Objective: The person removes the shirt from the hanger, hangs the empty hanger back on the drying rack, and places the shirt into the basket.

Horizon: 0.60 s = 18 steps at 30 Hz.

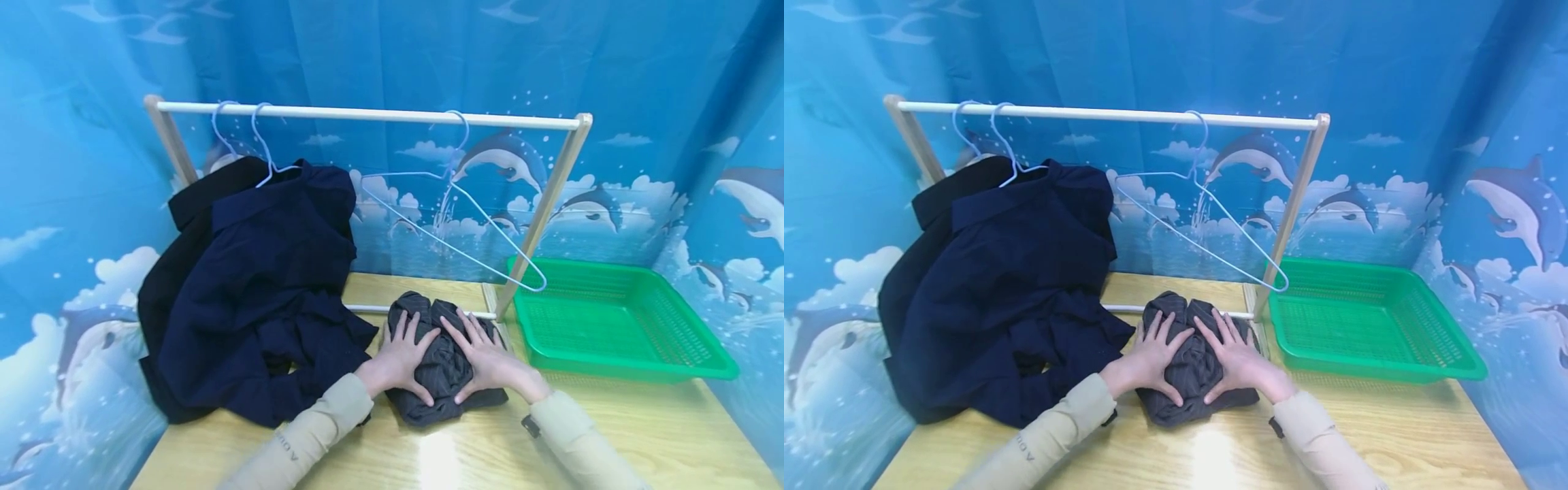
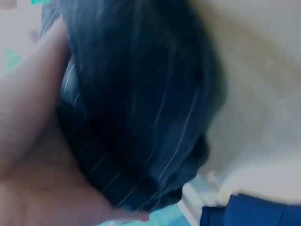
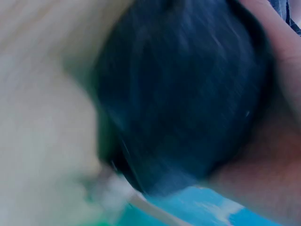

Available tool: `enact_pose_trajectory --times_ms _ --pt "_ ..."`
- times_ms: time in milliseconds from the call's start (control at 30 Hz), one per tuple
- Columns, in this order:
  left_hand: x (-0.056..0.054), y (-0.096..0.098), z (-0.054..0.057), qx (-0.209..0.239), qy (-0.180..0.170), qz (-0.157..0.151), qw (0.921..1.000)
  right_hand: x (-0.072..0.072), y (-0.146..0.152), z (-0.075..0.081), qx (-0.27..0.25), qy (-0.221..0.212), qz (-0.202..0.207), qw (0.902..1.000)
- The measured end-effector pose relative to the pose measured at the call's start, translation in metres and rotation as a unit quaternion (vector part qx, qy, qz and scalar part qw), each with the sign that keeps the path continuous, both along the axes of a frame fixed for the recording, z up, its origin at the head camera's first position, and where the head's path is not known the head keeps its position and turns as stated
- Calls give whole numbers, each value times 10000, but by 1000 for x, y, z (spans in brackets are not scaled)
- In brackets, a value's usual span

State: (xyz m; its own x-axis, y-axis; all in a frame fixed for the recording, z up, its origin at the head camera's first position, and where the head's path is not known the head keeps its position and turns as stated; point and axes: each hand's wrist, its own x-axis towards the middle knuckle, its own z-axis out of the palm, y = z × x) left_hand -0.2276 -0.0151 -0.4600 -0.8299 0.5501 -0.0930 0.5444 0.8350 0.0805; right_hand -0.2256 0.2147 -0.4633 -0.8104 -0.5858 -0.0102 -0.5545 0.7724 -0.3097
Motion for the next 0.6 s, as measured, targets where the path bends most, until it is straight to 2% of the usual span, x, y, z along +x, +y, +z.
enact_pose_trajectory --times_ms 100,233,433,600 --pt "4 4 -11 201 401 -10 9990 -5 -2 -5 -166 -337 97 9992" --pt "2 5 -20 372 855 -83 9956 -6 -5 -12 -242 -180 163 9994" --pt "-1 7 -21 501 1026 -132 9934 -1 -18 -14 -215 70 -90 9997" --pt "0 7 -21 735 1247 -356 9888 3 -23 -14 -295 305 -333 9985"
